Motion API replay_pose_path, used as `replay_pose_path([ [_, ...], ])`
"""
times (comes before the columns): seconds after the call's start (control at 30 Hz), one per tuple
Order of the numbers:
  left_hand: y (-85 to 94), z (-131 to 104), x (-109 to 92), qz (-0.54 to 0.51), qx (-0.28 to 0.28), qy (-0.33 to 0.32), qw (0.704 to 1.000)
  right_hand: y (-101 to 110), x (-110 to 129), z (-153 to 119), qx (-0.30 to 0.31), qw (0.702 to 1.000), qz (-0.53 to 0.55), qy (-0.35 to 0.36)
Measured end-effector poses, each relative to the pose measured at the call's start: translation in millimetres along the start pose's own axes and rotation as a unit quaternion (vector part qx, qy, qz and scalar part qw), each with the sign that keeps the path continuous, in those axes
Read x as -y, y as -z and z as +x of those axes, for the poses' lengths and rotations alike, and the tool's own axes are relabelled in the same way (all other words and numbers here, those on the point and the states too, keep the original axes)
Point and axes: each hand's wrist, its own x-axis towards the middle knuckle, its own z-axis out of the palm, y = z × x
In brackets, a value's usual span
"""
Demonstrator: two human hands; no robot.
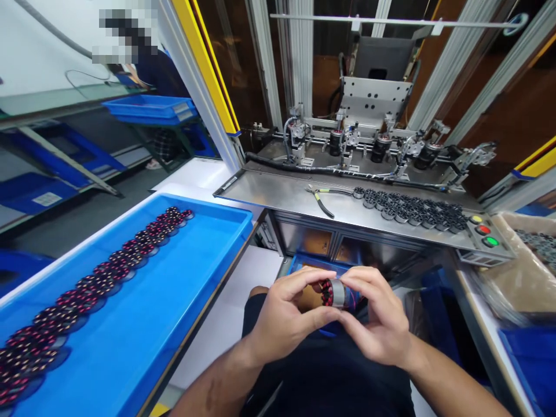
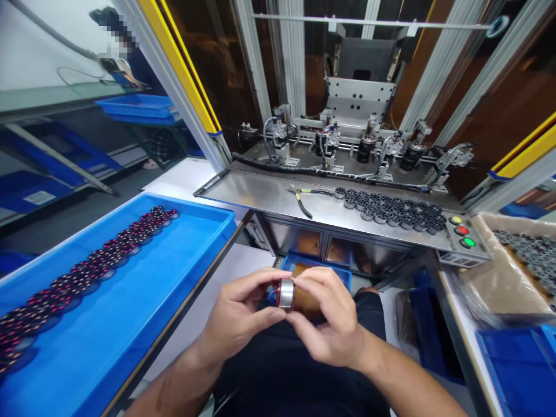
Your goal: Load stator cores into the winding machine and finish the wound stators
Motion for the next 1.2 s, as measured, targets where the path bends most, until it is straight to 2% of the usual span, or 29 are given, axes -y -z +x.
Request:
replay_pose_path([
  [0.13,1.2,1.5,-0.3,0.059,-0.020,-0.051,0.997,4.3,0.7,0.8,0.004,0.995,0.085,-0.054],
  [0.23,1.4,0.3,-0.2,0.065,-0.028,-0.052,0.996,4.4,5.8,7.8,-0.004,0.991,0.110,-0.074],
  [0.37,-3.1,-1.5,0.8,-0.055,-0.015,-0.012,0.998,0.3,14.4,13.8,-0.025,0.979,0.131,-0.155],
  [0.47,-7.1,-2.4,2.7,-0.115,-0.004,-0.012,0.993,-3.1,17.1,11.1,-0.020,0.973,0.145,-0.179],
  [0.57,-6.0,-3.3,3.9,-0.053,-0.031,-0.058,0.996,0.0,11.4,3.0,-0.021,0.965,0.154,-0.211],
  [0.7,4.6,-2.6,-2.8,0.121,-0.035,-0.157,0.980,20.9,-3.4,-2.9,-0.039,0.950,0.158,-0.267],
  [0.77,9.2,-1.0,-9.9,0.206,-0.015,-0.214,0.955,32.2,-3.8,3.5,-0.015,0.962,0.140,-0.234],
  [0.83,11.1,0.8,-17.2,0.266,0.008,-0.252,0.930,38.2,3.4,16.0,0.061,0.977,0.110,-0.173],
  [0.9,11.3,1.9,-22.6,0.295,0.029,-0.269,0.916,38.3,13.8,30.9,0.143,0.978,0.081,-0.131],
  [0.97,11.8,1.5,-25.7,0.299,0.045,-0.269,0.915,36.0,21.9,43.7,0.189,0.974,0.062,-0.109],
  [1.1,16.1,-1.9,-26.9,0.278,0.063,-0.253,0.924,35.3,26.0,54.8,0.215,0.975,0.033,-0.044],
  [1.2,18.2,-4.0,-25.4,0.280,0.060,-0.243,0.927,35.8,27.9,54.4,0.242,0.968,0.017,-0.057],
])
